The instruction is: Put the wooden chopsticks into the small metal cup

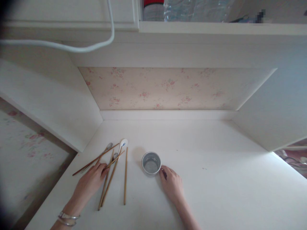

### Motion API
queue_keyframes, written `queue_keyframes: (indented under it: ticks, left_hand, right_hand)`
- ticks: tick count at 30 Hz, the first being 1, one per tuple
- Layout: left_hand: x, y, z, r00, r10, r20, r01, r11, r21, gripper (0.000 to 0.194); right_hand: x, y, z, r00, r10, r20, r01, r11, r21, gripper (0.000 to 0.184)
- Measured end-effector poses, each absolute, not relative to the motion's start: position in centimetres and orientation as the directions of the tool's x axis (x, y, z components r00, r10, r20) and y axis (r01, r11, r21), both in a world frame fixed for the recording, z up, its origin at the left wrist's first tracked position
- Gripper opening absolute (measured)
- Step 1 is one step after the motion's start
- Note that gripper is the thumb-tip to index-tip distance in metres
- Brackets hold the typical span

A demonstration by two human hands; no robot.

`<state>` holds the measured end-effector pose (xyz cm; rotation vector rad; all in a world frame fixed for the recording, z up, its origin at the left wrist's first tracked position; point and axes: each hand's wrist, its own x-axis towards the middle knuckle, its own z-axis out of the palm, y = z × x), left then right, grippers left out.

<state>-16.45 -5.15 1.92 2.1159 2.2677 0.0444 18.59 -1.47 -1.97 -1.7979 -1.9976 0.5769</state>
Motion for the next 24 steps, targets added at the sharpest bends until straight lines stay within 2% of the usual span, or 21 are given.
queue_keyframes:
  ticks: [3,6,8,11,14,16,19,22,24]
  left_hand:
    - [-15.9,-5.0,1.5,-0.056,0.998,-0.042,0.995,0.059,0.084,0.030]
    - [-15.0,-4.4,1.6,-0.041,0.999,0.002,0.988,0.040,0.146,0.029]
    - [-14.4,-3.8,2.4,-0.023,0.997,0.071,0.980,0.008,0.200,0.028]
    - [-13.0,-3.0,4.7,0.006,0.969,0.249,0.953,-0.081,0.293,0.027]
    - [-10.7,-2.7,8.4,-0.020,0.922,0.387,0.885,-0.164,0.436,0.027]
    - [-8.8,-2.5,11.0,-0.058,0.927,0.371,0.794,-0.182,0.580,0.027]
    - [-5.9,-1.9,14.5,-0.126,0.933,0.338,0.536,-0.223,0.815,0.025]
    - [-3.4,-0.4,16.3,-0.120,0.914,0.388,0.293,-0.341,0.893,0.022]
    - [-2.0,0.9,16.4,-0.096,0.910,0.404,0.215,-0.378,0.901,0.022]
  right_hand:
    - [18.6,-1.6,-1.7,-0.104,0.994,0.022,0.818,0.098,-0.567,0.030]
    - [18.7,-1.8,-1.4,-0.112,0.993,0.035,0.788,0.110,-0.605,0.030]
    - [18.8,-1.9,-1.3,-0.123,0.992,0.042,0.770,0.122,-0.626,0.030]
    - [18.9,-2.0,-1.3,-0.142,0.989,0.048,0.750,0.139,-0.647,0.028]
    - [19.1,-2.0,-1.4,-0.147,0.988,0.046,0.740,0.140,-0.658,0.027]
    - [19.3,-2.0,-1.4,-0.150,0.988,0.045,0.735,0.142,-0.664,0.027]
    - [19.5,-2.1,-1.3,-0.170,0.984,0.060,0.722,0.166,-0.672,0.027]
    - [19.6,-2.3,-1.1,-0.187,0.979,0.078,0.712,0.190,-0.676,0.026]
    - [19.6,-2.4,-1.0,-0.189,0.979,0.082,0.707,0.193,-0.680,0.026]
